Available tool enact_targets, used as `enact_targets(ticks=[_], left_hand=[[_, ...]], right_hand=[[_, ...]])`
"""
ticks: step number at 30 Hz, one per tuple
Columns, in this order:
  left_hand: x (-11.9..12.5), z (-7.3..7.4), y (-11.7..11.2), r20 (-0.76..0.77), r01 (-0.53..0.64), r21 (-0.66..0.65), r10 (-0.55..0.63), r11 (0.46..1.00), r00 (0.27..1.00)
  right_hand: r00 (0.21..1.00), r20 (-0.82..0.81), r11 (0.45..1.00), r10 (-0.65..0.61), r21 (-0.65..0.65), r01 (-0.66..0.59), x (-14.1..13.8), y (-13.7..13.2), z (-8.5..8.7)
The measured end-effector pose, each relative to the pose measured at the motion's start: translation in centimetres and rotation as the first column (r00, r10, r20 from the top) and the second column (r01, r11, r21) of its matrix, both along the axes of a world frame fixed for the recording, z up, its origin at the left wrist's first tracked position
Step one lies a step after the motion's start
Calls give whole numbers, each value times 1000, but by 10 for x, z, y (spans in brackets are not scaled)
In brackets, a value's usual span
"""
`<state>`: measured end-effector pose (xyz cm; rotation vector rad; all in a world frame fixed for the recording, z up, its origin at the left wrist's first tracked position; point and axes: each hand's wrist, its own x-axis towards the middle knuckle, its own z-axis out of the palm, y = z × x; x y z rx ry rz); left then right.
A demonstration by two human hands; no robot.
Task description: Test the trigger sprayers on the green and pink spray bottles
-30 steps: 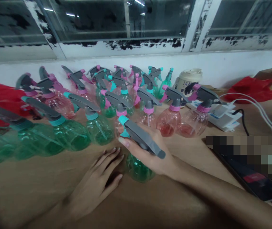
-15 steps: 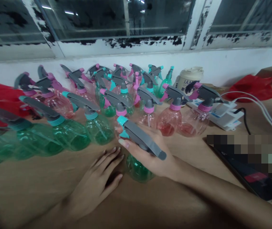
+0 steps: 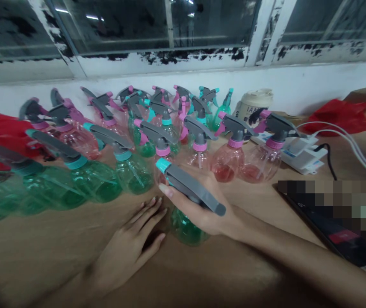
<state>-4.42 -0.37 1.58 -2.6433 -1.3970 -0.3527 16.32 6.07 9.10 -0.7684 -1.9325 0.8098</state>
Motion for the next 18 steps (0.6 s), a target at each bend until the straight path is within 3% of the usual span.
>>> enact_targets(ticks=[7, 18], left_hand=[[0, 1, 0, 0, 1, -10, -1, 1000, 1000], [0, 1, 0, 12, 0, -1, 0, 1000, 1000]], right_hand=[[996, -85, 998, 11, -60, -16, -2, -3, 5], [999, -25, 996, -37, -80, 34, -1, -4, 0]])
